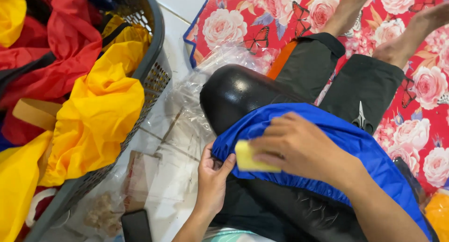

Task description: The person cleans a blue seat cover on a black motorcycle seat using a yellow sponge, then folds it and places it into a clear plastic bag. The person then picks up a red seat cover, places it on the seat, and uses scissors to trim a black elastic band attached to it.

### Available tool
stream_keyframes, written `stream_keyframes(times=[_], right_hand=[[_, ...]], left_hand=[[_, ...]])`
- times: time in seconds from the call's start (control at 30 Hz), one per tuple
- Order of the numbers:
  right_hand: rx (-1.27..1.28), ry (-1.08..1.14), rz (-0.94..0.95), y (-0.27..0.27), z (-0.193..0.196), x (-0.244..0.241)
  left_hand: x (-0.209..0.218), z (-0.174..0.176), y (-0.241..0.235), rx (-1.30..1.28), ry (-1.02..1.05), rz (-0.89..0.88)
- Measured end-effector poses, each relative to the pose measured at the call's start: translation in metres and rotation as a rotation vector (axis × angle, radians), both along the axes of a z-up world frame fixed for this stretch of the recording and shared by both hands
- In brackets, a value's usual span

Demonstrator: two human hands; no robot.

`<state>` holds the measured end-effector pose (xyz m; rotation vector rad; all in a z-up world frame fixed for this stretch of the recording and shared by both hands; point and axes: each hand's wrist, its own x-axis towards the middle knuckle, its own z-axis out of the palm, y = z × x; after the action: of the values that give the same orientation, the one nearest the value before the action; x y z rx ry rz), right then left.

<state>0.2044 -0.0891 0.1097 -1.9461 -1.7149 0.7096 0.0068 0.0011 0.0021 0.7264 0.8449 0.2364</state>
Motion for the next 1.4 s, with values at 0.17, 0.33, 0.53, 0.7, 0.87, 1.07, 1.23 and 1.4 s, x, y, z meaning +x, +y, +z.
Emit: stream_keyframes(times=[0.17, 0.33, 0.53, 0.7, 0.87, 1.07, 1.23, 1.4], right_hand=[[0.248, -0.711, -0.492, -0.011, 0.019, 0.006], [0.122, -0.296, -0.239, 0.000, 0.007, -0.025], [0.154, -0.812, -0.411, -0.002, 0.021, 0.011], [0.158, -0.383, -0.285, 0.003, 0.017, 0.002], [-0.187, -0.372, -0.542, -0.022, -0.018, 0.062], [0.103, -0.180, -0.660, -0.022, 0.038, 0.030], [-0.287, -0.067, -0.373, -0.046, 0.001, 0.056], [-0.028, -0.706, -0.773, -0.084, 0.011, 0.062]], left_hand=[[-0.004, -0.005, 0.000, 0.054, 0.021, -0.013], [0.004, 0.001, 0.001, 0.096, 0.000, -0.062], [0.002, 0.006, 0.006, 0.414, 0.074, -0.219], [0.007, 0.007, 0.021, 0.655, 0.073, -0.251], [0.029, 0.005, 0.044, 1.025, 0.109, -0.203], [0.035, 0.015, 0.044, 0.975, 0.106, -0.176], [0.031, 0.018, 0.049, 1.108, 0.144, -0.232], [0.027, 0.037, 0.038, 1.488, 0.299, -0.180]])
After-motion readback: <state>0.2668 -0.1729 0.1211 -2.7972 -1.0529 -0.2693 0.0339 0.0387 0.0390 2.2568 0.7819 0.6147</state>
